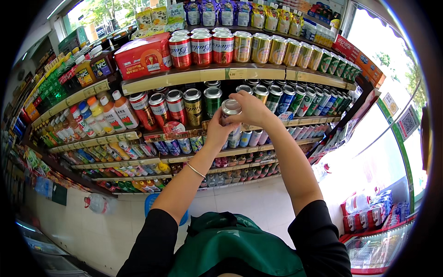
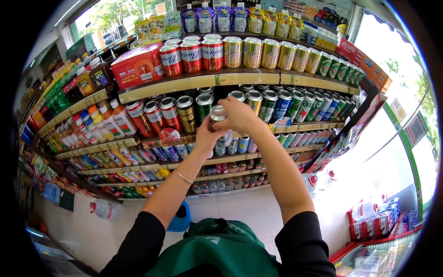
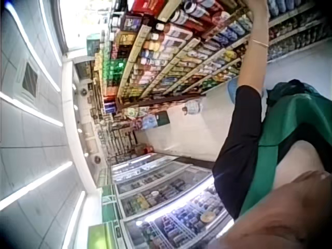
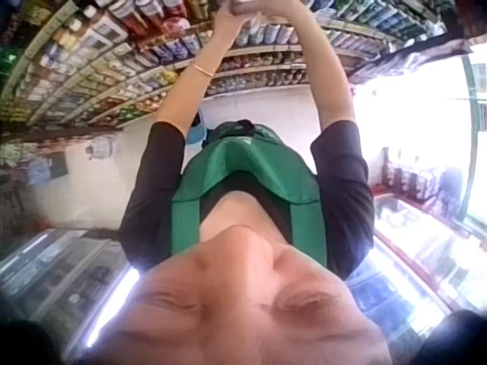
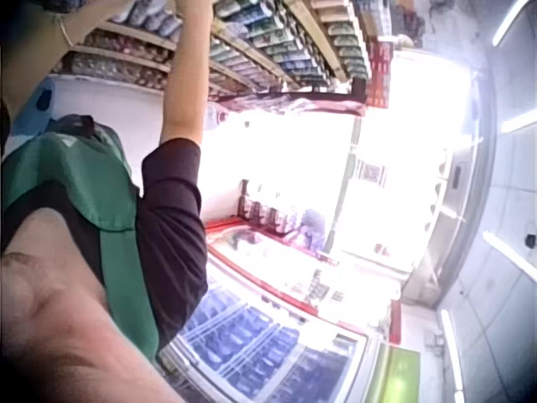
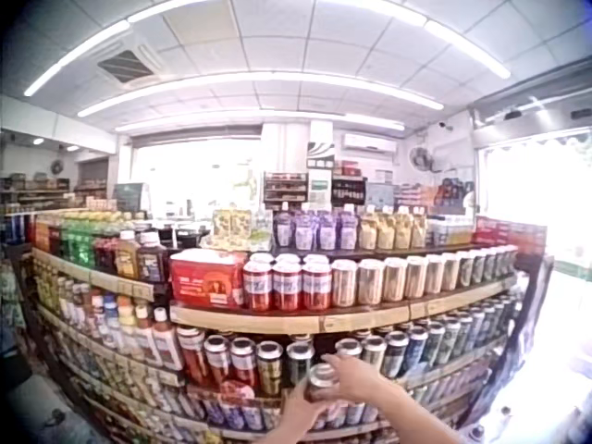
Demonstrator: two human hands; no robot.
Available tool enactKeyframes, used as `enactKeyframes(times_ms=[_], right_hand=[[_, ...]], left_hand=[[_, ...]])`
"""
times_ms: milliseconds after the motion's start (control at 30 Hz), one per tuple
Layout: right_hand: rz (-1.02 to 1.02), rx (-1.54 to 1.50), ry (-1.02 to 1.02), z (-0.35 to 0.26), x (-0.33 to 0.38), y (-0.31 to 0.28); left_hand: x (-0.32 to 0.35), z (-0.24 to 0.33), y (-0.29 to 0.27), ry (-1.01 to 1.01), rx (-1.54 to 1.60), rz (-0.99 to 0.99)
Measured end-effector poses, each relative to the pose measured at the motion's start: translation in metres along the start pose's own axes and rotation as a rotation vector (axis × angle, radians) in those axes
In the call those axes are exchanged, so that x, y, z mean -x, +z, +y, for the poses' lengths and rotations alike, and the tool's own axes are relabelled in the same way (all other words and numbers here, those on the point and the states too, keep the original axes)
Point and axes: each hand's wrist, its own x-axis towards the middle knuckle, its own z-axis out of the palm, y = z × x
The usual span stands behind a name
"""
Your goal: The person wipes the labels of various bottles on a store shelf using a dark cloth. They handle each bottle individually, wiping the front and sides before placing it back on the shelf. The task involves cleaning glass bottles containing liquids, likely alcoholic beverages, in a retail setting.
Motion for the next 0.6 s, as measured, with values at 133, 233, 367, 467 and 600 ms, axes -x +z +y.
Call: enactKeyframes(times_ms=[133, 233, 367, 467, 600], right_hand=[[0.038, -0.007, -0.047, 0.008, -0.010, -0.011], [0.115, -0.078, -0.124, 0.020, -0.013, -0.010], [0.207, -0.144, -0.234, 0.037, -0.012, -0.007], [0.230, -0.167, -0.315, 0.040, -0.019, -0.001], [0.227, -0.145, -0.317, 0.046, -0.028, 0.004]], left_hand=[[-0.012, 0.008, 0.004, 0.120, -0.069, 0.006], [-0.025, 0.009, -0.008, 0.375, -0.454, 0.040], [-0.019, 0.020, -0.028, 0.582, -0.741, 0.192], [-0.032, 0.021, -0.040, 0.700, -0.874, 0.216], [-0.053, 0.011, -0.040, 0.830, -1.291, 0.242]])
